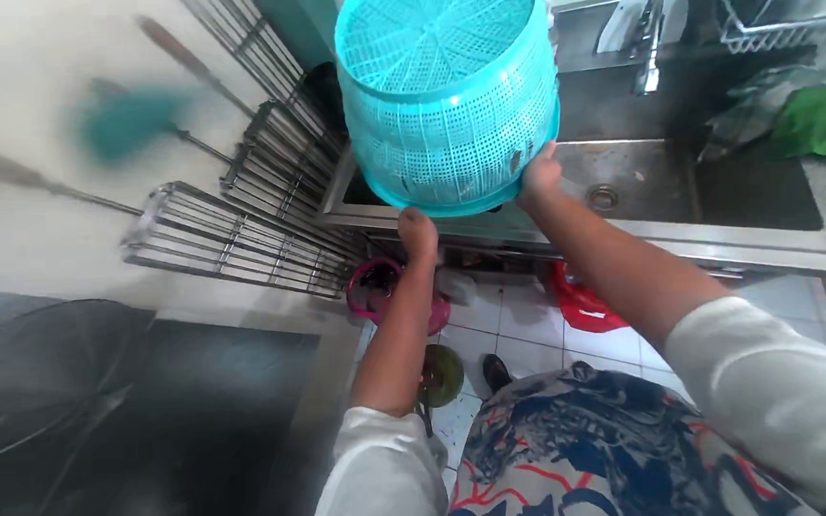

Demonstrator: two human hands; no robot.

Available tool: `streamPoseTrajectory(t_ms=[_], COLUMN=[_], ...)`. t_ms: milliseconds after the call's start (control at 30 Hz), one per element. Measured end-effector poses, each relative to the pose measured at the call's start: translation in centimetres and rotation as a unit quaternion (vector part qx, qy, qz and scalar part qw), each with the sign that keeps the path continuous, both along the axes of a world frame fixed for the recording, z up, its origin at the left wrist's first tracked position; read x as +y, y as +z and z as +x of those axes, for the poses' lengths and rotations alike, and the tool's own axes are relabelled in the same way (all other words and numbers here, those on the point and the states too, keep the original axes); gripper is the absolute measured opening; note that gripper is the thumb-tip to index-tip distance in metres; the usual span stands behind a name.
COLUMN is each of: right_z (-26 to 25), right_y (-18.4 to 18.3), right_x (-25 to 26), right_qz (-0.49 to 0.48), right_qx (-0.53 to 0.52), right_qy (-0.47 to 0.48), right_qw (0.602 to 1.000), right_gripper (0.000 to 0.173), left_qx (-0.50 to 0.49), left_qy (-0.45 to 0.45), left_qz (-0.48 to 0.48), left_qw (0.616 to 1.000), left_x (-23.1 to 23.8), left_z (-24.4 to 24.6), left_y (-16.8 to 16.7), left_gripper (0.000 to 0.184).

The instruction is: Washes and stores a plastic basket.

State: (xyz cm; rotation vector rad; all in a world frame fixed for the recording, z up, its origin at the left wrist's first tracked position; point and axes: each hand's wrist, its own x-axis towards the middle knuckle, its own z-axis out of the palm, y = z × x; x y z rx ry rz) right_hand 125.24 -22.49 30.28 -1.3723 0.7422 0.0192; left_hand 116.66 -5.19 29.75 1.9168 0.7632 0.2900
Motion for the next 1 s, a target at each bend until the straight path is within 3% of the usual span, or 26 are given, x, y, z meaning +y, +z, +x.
streamPoseTrajectory(t_ms=[100, 200, 267, 500, 600, 667, 767, 867, 1000], right_z=[-1.0, -2.5, -3.1, -2.1, -0.9, -1.0, -1.5, -0.6, 1.2], right_y=[-3.2, -7.0, -8.9, -6.2, -6.4, -7.5, -9.6, -7.3, -4.6], right_x=[3.2, 5.0, 5.9, 8.0, 7.8, 7.2, 6.7, 7.4, 8.1], right_qz=[-0.006, 0.015, 0.049, 0.023, -0.011, -0.019, -0.049, -0.085, -0.035], right_qx=[0.062, 0.139, 0.155, 0.13, 0.102, 0.123, 0.157, 0.14, 0.07], right_qy=[0.023, 0.037, 0.02, 0.005, 0.007, 0.02, 0.057, 0.074, 0.011], right_qw=[0.998, 0.99, 0.987, 0.991, 0.995, 0.992, 0.985, 0.984, 0.997], right_gripper=[0.08, 0.075, 0.073, 0.079, 0.08, 0.077, 0.057, 0.051, 0.072], left_qx=[0.078, 0.202, 0.215, 0.129, 0.151, 0.217, 0.297, 0.252, 0.182], left_qy=[-0.023, -0.055, -0.06, -0.073, -0.116, -0.163, -0.182, -0.124, -0.136], left_qz=[0.013, -0.049, -0.073, 0.033, 0.086, 0.102, 0.05, 0.022, 0.106], left_qw=[0.997, 0.977, 0.972, 0.988, 0.978, 0.957, 0.936, 0.96, 0.968], left_x=[3.6, 6.6, 7.6, 9.0, 9.1, 8.9, 9.1, 9.5, 9.8], left_z=[-1.2, -1.9, -2.3, -0.6, 0.1, 0.2, 0.1, 0.6, 2.1], left_y=[-2.8, -6.7, -7.8, -3.5, -2.3, -3.3, -7.3, -7.2, -3.1], left_gripper=[0.047, 0.045, 0.043, 0.048, 0.046, 0.045, 0.039, 0.044, 0.051])
